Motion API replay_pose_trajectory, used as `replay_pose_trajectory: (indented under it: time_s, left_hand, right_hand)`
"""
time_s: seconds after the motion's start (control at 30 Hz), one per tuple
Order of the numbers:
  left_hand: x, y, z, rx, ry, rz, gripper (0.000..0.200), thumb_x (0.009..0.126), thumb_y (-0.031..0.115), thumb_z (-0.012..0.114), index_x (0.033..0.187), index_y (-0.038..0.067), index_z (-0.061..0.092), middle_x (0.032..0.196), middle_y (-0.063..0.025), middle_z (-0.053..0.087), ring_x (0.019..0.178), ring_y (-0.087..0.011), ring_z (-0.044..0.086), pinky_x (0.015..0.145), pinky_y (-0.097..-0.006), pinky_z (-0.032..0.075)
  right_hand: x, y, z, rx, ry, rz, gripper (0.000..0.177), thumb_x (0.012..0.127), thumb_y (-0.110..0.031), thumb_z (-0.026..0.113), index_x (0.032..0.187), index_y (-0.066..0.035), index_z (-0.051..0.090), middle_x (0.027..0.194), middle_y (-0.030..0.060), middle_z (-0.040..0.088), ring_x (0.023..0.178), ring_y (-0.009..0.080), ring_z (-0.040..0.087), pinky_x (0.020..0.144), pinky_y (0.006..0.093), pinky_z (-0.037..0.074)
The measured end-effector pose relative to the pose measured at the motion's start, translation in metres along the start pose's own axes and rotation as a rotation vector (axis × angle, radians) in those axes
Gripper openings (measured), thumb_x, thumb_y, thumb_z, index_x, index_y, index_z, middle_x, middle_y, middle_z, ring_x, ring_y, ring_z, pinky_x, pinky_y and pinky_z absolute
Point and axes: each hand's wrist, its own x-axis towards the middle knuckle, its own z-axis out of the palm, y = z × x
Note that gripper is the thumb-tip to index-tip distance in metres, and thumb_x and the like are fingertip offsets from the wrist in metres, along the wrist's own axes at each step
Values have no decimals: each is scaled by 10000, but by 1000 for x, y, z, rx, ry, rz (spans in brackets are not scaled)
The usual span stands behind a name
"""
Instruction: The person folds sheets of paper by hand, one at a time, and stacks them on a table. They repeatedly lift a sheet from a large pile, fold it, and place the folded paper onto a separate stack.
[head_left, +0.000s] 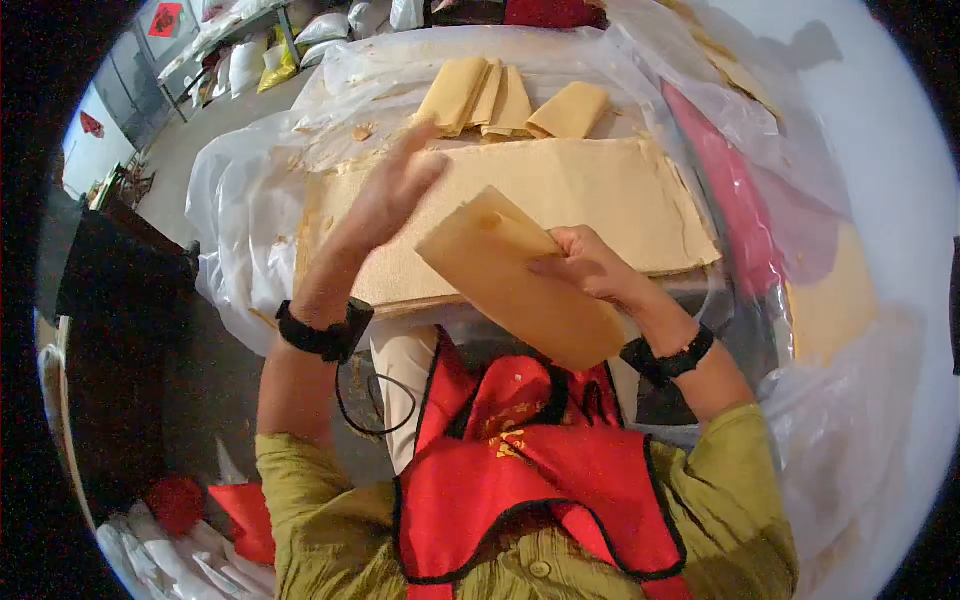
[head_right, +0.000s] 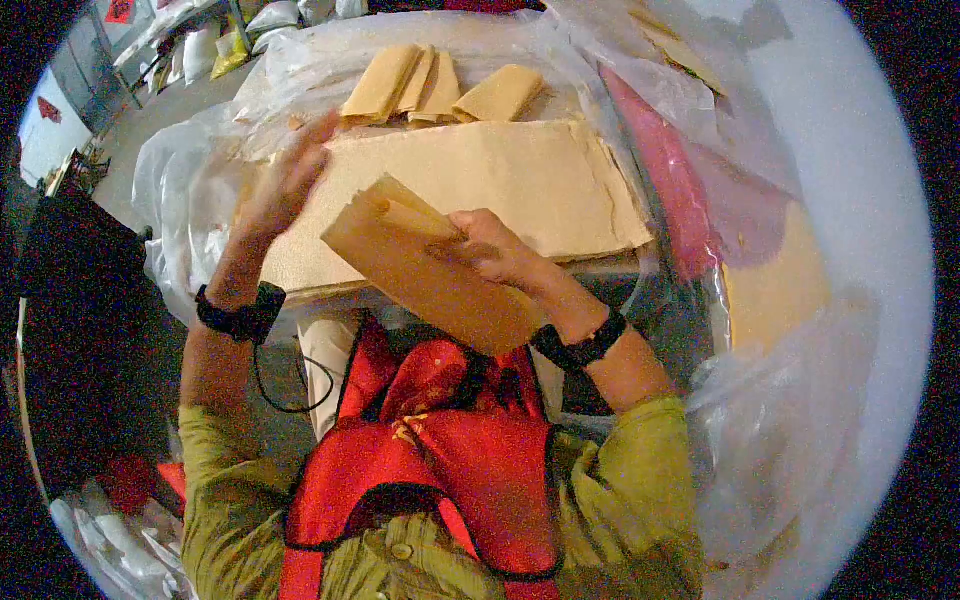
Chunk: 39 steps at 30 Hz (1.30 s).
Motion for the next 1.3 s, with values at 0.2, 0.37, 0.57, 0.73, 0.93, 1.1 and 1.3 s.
replay_pose_trajectory:
  time_s: [0.2,0.37,0.57,0.73,0.93,1.1,1.3]
  left_hand:
    - [-16,-15,18,-500,-25,-190,615,845,491,436,1261,43,367,1159,-180,503,1095,-265,476,915,-382,355]
    - [-33,-24,47,-1070,-58,-458,408,852,361,504,1096,34,512,992,-94,589,928,-177,555,811,-362,429]
    - [-31,-53,63,-1201,305,-603,183,826,142,565,965,24,546,890,-70,605,759,-176,597,665,-320,499]
    - [-25,-78,39,-1129,406,-653,257,859,228,512,994,9,526,875,-86,587,801,-205,576,710,-337,481]
    - [-3,-71,4,-1102,506,-709,300,848,249,540,1036,17,509,980,-120,583,882,-218,582,745,-343,482]
    - [-44,-87,-34,-840,532,-497,312,847,264,539,1032,13,519,1002,-134,589,917,-224,588,752,-334,479]
    - [-153,-82,-47,-628,606,-834,233,845,223,546,959,21,564,896,-108,620,874,-205,603,728,-319,494]
  right_hand:
    - [9,-8,4,29,192,54,199,788,-126,607,921,18,573,825,36,610,712,93,557,634,257,461]
    - [30,-19,2,242,344,116,223,804,-133,587,937,43,557,829,83,612,688,146,588,611,292,493]
    - [29,13,27,74,231,215,295,807,-177,588,1006,37,541,892,81,608,756,143,588,662,291,490]
    - [19,48,46,135,140,141,287,817,-187,570,1024,12,559,864,49,609,788,123,554,708,285,458]
    - [65,-11,6,-213,264,91,233,835,-159,525,985,10,582,867,20,603,772,119,544,723,294,450]
    - [147,-5,-106,-153,501,-74,319,835,-324,529,953,-30,568,828,42,583,717,108,526,632,270,445]
    - [109,36,-100,-311,703,29,451,818,-364,551,1069,9,513,940,164,597,808,178,598,701,294,475]
